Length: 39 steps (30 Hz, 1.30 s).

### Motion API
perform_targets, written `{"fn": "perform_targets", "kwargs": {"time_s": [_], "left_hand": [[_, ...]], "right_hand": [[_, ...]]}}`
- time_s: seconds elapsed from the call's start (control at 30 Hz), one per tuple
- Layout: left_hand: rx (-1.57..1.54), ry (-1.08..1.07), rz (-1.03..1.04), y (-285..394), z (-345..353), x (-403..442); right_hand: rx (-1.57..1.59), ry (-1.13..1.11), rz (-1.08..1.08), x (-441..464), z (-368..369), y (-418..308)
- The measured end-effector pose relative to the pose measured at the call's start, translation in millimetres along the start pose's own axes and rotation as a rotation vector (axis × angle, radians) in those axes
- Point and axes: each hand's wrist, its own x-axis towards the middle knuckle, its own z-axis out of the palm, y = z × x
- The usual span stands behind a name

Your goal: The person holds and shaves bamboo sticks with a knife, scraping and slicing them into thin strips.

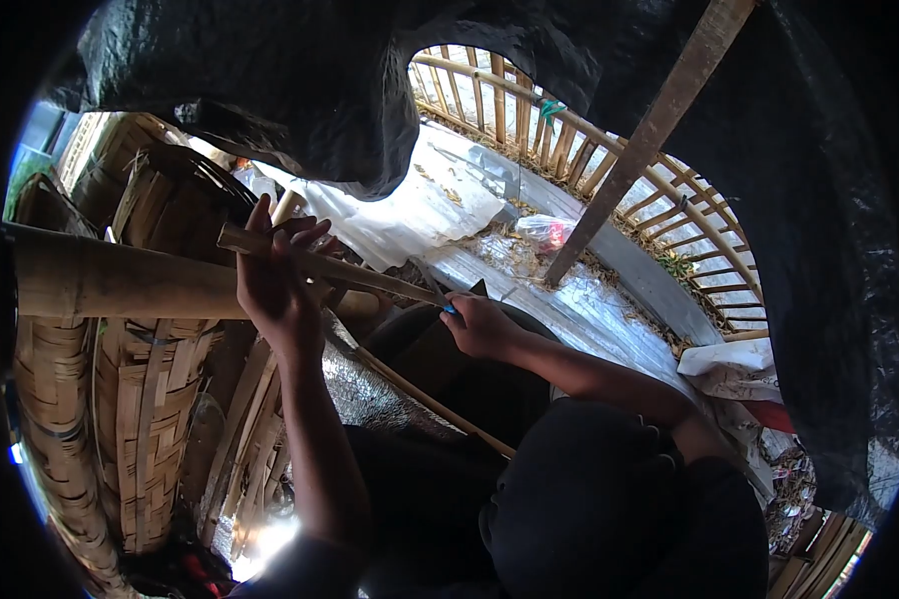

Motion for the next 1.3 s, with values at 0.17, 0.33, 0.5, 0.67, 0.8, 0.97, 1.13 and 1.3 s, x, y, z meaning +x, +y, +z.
{"fn": "perform_targets", "kwargs": {"time_s": [0.17, 0.33, 0.5, 0.67, 0.8, 0.97, 1.13, 1.3], "left_hand": [[0.004, -0.038, -0.014, 2.1, -1.4, 1.4], [-0.009, -0.112, -0.015, 2.2, -2.7, 2.5], [-0.016, -0.155, -0.012, 4.2, -3.1, 3.3], [-0.027, -0.194, 0.025, -4.8, -7.4, 2.4], [-0.09, -0.161, 0.022, -10.8, -2.2, -0.3], [-0.087, -0.106, 0.06, -12.7, 5.3, -3.2], [-0.035, -0.111, 0.074, -11.4, 6.8, -4.3], [-0.016, -0.099, 0.016, -13.5, -4.2, -3.0]], "right_hand": [[-0.008, -0.012, 0.008, -0.2, 0.6, 2.7], [-0.017, -0.01, 0.023, 1.7, 1.9, 5.7], [-0.04, 0.002, 0.017, 2.9, 4.3, 10.3], [-0.05, -0.009, 0.054, 3.1, 2.6, 8.2], [-0.027, -0.005, 0.044, 3.6, 3.9, 14.6], [-0.03, -0.004, 0.066, 4.2, 2.4, 15.9], [-0.037, 0.005, 0.065, 5.0, 1.5, 19.4], [-0.051, 0.082, 0.052, 6.1, 0.4, 31.8]]}}
